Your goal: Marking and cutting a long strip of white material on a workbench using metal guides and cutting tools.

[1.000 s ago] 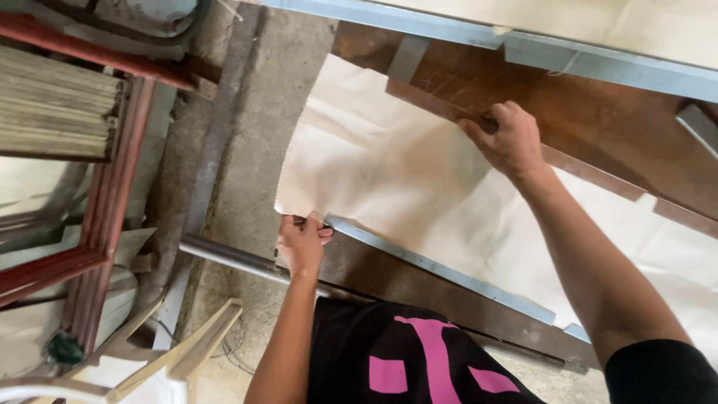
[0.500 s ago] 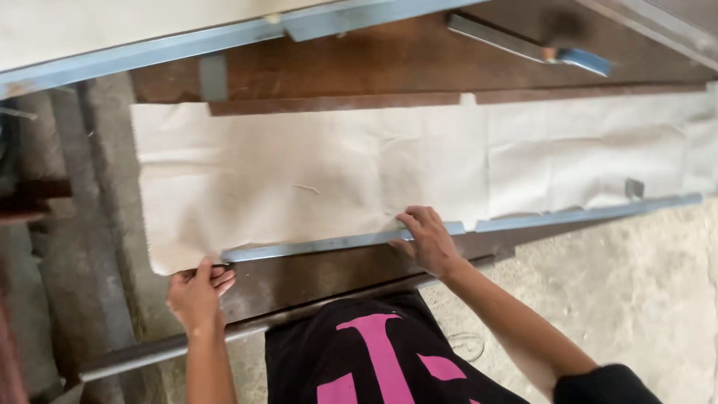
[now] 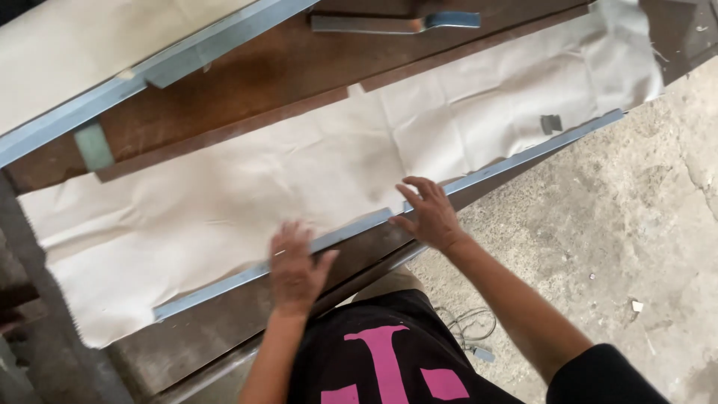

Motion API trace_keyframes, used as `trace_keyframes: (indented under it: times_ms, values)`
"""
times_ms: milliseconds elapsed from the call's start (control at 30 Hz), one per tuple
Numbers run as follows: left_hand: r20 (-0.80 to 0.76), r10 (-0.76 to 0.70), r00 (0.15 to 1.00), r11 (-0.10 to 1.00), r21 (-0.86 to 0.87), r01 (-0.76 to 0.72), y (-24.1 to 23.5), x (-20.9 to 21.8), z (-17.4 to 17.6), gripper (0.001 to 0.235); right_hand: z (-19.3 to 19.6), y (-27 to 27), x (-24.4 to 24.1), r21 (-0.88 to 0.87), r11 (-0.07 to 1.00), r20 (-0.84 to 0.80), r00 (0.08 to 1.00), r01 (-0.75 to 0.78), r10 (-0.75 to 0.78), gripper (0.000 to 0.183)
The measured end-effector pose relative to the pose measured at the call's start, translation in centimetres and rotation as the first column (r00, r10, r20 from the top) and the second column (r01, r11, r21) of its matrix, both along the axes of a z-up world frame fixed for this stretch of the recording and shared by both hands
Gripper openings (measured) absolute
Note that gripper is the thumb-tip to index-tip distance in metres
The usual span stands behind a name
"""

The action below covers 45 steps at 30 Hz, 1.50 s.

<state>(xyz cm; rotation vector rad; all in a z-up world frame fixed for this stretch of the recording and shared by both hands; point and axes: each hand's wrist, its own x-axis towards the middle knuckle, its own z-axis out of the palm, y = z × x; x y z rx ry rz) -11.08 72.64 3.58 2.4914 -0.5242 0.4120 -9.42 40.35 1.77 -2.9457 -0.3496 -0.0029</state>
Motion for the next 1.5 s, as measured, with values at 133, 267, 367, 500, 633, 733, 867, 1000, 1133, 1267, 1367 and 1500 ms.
trace_keyframes:
  times_ms: [133,267,367,500,633,733,867,1000,1133,1267,1367,1500]
  values:
    - [-0.132,-0.224,0.966,0.943,0.220,0.249,-10.6,1.5,-4.3,0.084,-1.0,-8.6,0.1,-0.108,0.994,-0.102,0.994,0.021,-0.032,0.082]
    - [-0.101,-0.106,0.989,0.953,0.275,0.130,-16.1,2.6,-5.8,0.073,-1.2,-15.3,0.7,0.020,0.999,-0.018,0.999,-0.032,0.032,0.060]
    - [-0.080,-0.026,0.996,0.951,0.306,0.049,-17.2,2.4,-5.2,0.063,-1.8,-22.5,0.5,0.031,0.998,0.073,0.995,0.062,-0.064,0.066]
    - [-0.044,-0.005,0.999,0.950,0.312,0.018,-17.8,2.2,-4.6,0.061,-3.4,-29.0,0.3,0.070,0.995,0.132,0.988,0.067,-0.076,0.061]
    - [-0.052,0.006,0.999,0.958,0.285,0.009,-18.4,2.2,-4.4,0.059,-3.1,-29.3,1.6,0.131,0.989,0.201,0.975,0.074,-0.100,0.048]
    - [-0.041,0.013,0.999,0.953,0.302,0.000,-18.6,2.7,-4.7,0.062,-2.4,-29.3,2.7,0.155,0.985,0.205,0.973,0.074,-0.106,0.041]
    - [-0.065,0.040,0.997,0.948,0.317,-0.017,-18.5,3.1,-5.5,0.062,-2.3,-29.5,3.4,0.165,0.981,0.130,0.984,0.100,-0.122,0.051]
    - [-0.064,0.088,0.994,0.931,0.359,-0.059,-20.0,2.6,-4.2,0.052,-1.8,-30.0,3.4,0.205,0.975,0.081,0.991,0.088,-0.107,0.043]
    - [0.035,0.063,0.997,0.964,0.258,-0.070,-29.3,3.8,-2.9,0.051,-1.2,-38.7,4.5,-0.009,0.995,0.126,0.987,0.099,-0.097,0.034]
    - [0.081,-0.094,0.992,0.995,0.028,0.092,-42.1,5.2,-3.2,0.056,-3.0,-54.3,6.3,0.346,0.793,0.180,0.794,0.501,-0.580,0.031]
    - [0.164,-0.110,0.980,0.993,0.056,0.102,-48.6,6.8,-6.1,0.060,-7.4,-66.0,7.5,0.402,0.616,0.168,0.607,0.677,-0.777,0.061]
    - [0.184,-0.075,0.980,0.987,0.154,0.047,-53.5,8.0,-6.1,0.045,-8.3,-72.3,8.0,0.431,0.374,-0.166,0.479,0.821,-0.862,0.074]
